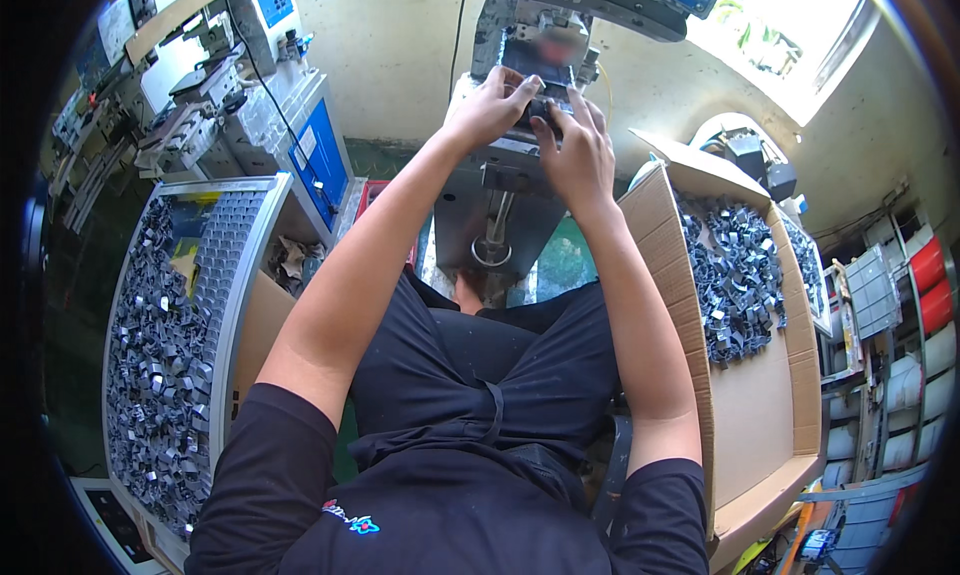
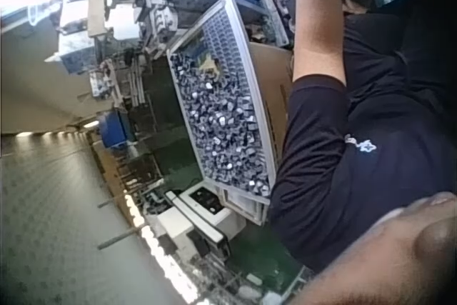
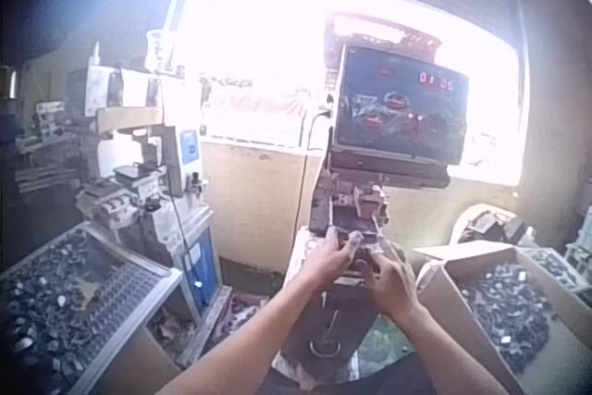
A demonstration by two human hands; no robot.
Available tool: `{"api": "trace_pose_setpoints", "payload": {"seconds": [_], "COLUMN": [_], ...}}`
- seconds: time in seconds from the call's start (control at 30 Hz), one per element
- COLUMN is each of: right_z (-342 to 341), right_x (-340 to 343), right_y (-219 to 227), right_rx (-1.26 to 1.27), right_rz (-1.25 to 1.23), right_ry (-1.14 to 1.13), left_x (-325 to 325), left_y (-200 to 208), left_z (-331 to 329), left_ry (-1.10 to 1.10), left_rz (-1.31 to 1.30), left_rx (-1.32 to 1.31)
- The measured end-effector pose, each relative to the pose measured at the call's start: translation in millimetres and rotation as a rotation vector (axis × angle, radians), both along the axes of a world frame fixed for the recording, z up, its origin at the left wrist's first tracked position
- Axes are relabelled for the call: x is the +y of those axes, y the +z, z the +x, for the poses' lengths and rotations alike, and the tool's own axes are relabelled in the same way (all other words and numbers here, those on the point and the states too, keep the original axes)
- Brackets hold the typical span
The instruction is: The recorder is picking up small plastic components and placing them onto a pad printing machine for marking.
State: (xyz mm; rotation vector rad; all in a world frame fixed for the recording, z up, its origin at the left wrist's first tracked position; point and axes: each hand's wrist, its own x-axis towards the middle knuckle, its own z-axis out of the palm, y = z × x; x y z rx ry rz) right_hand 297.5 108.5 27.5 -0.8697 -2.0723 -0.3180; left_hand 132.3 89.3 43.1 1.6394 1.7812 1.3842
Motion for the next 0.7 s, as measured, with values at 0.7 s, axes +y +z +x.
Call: {"api": "trace_pose_setpoints", "payload": {"seconds": [0.7], "right_z": [172], "right_x": [106], "right_y": [14], "right_rx": [0.028], "right_rz": [-0.488], "right_ry": [-0.239], "left_x": [-1], "left_y": [0], "left_z": [0], "left_ry": [0.039], "left_rz": [0.074], "left_rx": [-0.139]}}
